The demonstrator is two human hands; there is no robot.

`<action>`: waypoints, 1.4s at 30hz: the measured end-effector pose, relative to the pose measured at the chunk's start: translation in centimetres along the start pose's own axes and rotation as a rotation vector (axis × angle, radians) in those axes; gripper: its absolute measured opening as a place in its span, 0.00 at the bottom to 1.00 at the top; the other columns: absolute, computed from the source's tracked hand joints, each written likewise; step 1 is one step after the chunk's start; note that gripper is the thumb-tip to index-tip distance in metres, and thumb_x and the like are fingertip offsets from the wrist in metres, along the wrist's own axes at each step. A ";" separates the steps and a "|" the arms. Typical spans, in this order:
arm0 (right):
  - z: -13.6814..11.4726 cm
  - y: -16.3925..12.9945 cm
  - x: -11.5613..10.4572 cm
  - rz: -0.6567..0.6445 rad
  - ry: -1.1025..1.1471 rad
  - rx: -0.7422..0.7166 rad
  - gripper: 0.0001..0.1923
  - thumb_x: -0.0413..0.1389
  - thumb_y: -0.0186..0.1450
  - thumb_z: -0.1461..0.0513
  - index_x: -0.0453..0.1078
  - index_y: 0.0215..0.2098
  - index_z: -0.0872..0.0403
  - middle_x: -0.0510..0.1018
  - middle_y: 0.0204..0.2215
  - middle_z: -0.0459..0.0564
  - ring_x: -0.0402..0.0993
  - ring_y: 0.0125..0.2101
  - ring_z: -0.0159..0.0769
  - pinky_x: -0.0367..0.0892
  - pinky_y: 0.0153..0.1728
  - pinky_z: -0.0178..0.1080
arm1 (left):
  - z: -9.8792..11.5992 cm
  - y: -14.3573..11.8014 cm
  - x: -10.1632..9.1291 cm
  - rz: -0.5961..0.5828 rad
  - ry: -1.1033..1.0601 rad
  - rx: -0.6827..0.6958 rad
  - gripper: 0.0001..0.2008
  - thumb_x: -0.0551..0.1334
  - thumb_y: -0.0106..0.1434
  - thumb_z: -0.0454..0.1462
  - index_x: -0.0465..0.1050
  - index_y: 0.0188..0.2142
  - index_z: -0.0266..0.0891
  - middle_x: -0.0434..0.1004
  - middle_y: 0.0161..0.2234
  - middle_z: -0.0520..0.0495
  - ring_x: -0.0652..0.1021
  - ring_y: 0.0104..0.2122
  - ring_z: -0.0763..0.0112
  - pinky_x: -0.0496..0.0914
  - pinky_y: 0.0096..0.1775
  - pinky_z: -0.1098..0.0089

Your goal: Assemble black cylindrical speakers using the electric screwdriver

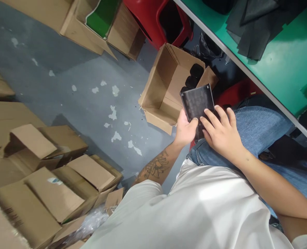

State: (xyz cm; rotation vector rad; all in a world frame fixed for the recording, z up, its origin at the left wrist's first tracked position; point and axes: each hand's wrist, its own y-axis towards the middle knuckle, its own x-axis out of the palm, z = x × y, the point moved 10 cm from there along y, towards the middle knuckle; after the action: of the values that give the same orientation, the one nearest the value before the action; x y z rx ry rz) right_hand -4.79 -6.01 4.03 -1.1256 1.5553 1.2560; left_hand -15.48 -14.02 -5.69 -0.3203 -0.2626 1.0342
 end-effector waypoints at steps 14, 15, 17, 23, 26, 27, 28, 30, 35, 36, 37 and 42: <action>0.0 -0.2 -0.8 0.015 -0.015 0.001 0.17 0.52 0.80 0.60 0.74 0.61 0.59 0.68 0.68 0.58 0.62 0.68 0.56 0.57 0.70 0.59 | -0.4 0.4 -0.6 0.035 0.017 0.021 0.20 0.64 0.57 0.32 0.72 0.50 0.40 0.84 0.43 0.50 0.84 0.44 0.66 0.79 0.53 0.65; 0.0 -0.3 -1.0 0.010 -0.019 -0.006 0.17 0.51 0.81 0.60 0.74 0.61 0.59 0.67 0.69 0.57 0.62 0.68 0.56 0.57 0.70 0.59 | -0.3 0.4 -0.6 0.037 0.014 0.027 0.20 0.64 0.57 0.32 0.72 0.50 0.40 0.84 0.42 0.50 0.84 0.43 0.67 0.79 0.52 0.65; -0.1 -0.8 -1.2 -0.010 -0.030 -0.025 0.16 0.52 0.81 0.60 0.74 0.61 0.59 0.68 0.69 0.55 0.62 0.68 0.57 0.56 0.70 0.59 | -0.1 0.6 -0.6 0.035 0.021 0.039 0.19 0.63 0.57 0.32 0.71 0.49 0.40 0.83 0.42 0.50 0.84 0.42 0.68 0.80 0.50 0.66; -0.2 -1.7 -1.0 -0.044 -0.075 -0.033 0.16 0.53 0.80 0.61 0.74 0.61 0.60 0.66 0.70 0.57 0.61 0.69 0.57 0.52 0.71 0.60 | 0.5 1.0 0.0 -0.012 0.081 0.065 0.19 0.62 0.58 0.31 0.71 0.50 0.41 0.84 0.43 0.50 0.85 0.43 0.68 0.81 0.48 0.67; -0.2 -1.7 -1.0 -0.037 -0.081 -0.028 0.16 0.53 0.80 0.61 0.74 0.61 0.60 0.68 0.69 0.57 0.62 0.69 0.57 0.52 0.71 0.59 | 0.6 1.0 0.1 -0.017 0.099 0.085 0.20 0.62 0.59 0.30 0.70 0.51 0.41 0.84 0.45 0.48 0.85 0.44 0.66 0.81 0.50 0.65; -0.2 -1.7 -1.1 -0.031 -0.080 -0.027 0.16 0.53 0.80 0.61 0.74 0.60 0.60 0.68 0.69 0.57 0.62 0.69 0.57 0.52 0.71 0.59 | 0.5 1.1 0.1 -0.018 0.108 0.088 0.20 0.62 0.60 0.30 0.70 0.53 0.41 0.84 0.46 0.48 0.85 0.45 0.66 0.81 0.51 0.65; -0.2 -1.7 -1.2 -0.026 -0.079 -0.028 0.16 0.54 0.80 0.61 0.75 0.60 0.60 0.68 0.69 0.56 0.63 0.68 0.57 0.52 0.72 0.59 | 0.5 1.1 0.2 -0.021 0.117 0.090 0.21 0.62 0.60 0.30 0.70 0.54 0.41 0.84 0.47 0.47 0.85 0.46 0.65 0.81 0.52 0.64; -0.3 -1.6 -1.4 -0.019 -0.079 -0.031 0.16 0.54 0.80 0.61 0.75 0.60 0.60 0.69 0.69 0.55 0.63 0.68 0.57 0.51 0.72 0.59 | 0.4 1.1 0.3 -0.029 0.135 0.091 0.22 0.61 0.61 0.30 0.69 0.55 0.41 0.84 0.49 0.47 0.85 0.48 0.65 0.81 0.53 0.63; -0.3 -1.7 -1.4 -0.023 -0.086 -0.033 0.16 0.54 0.80 0.61 0.74 0.61 0.61 0.70 0.68 0.55 0.63 0.68 0.57 0.48 0.74 0.60 | 0.5 1.1 0.4 -0.048 0.134 0.085 0.23 0.61 0.62 0.30 0.68 0.57 0.41 0.84 0.50 0.46 0.85 0.49 0.64 0.81 0.55 0.62; -0.3 -1.7 -1.3 -0.021 -0.087 -0.035 0.16 0.54 0.80 0.61 0.74 0.61 0.61 0.70 0.67 0.55 0.63 0.68 0.57 0.48 0.74 0.60 | 0.5 1.1 0.5 -0.049 0.125 0.082 0.24 0.62 0.62 0.30 0.68 0.58 0.41 0.84 0.51 0.46 0.85 0.49 0.64 0.81 0.56 0.61; -0.2 -1.6 -1.3 -0.019 -0.091 -0.033 0.16 0.54 0.80 0.62 0.74 0.61 0.61 0.70 0.67 0.55 0.63 0.68 0.56 0.48 0.74 0.60 | 0.5 1.1 0.5 -0.049 0.115 0.079 0.24 0.62 0.62 0.30 0.68 0.58 0.41 0.84 0.51 0.46 0.85 0.50 0.63 0.81 0.56 0.60; 0.0 -1.6 -1.2 -0.019 -0.092 -0.001 0.16 0.55 0.79 0.61 0.73 0.61 0.60 0.70 0.68 0.57 0.63 0.69 0.56 0.51 0.73 0.61 | 0.5 0.9 0.6 -0.040 0.074 0.054 0.24 0.64 0.61 0.29 0.69 0.56 0.42 0.84 0.50 0.47 0.85 0.51 0.61 0.79 0.61 0.57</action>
State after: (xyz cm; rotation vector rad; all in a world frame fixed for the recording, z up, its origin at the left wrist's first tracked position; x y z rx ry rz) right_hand -2.92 -5.95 4.80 -1.0663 1.4727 1.2777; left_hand -16.05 -12.97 -5.55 -0.3029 -0.1739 0.9865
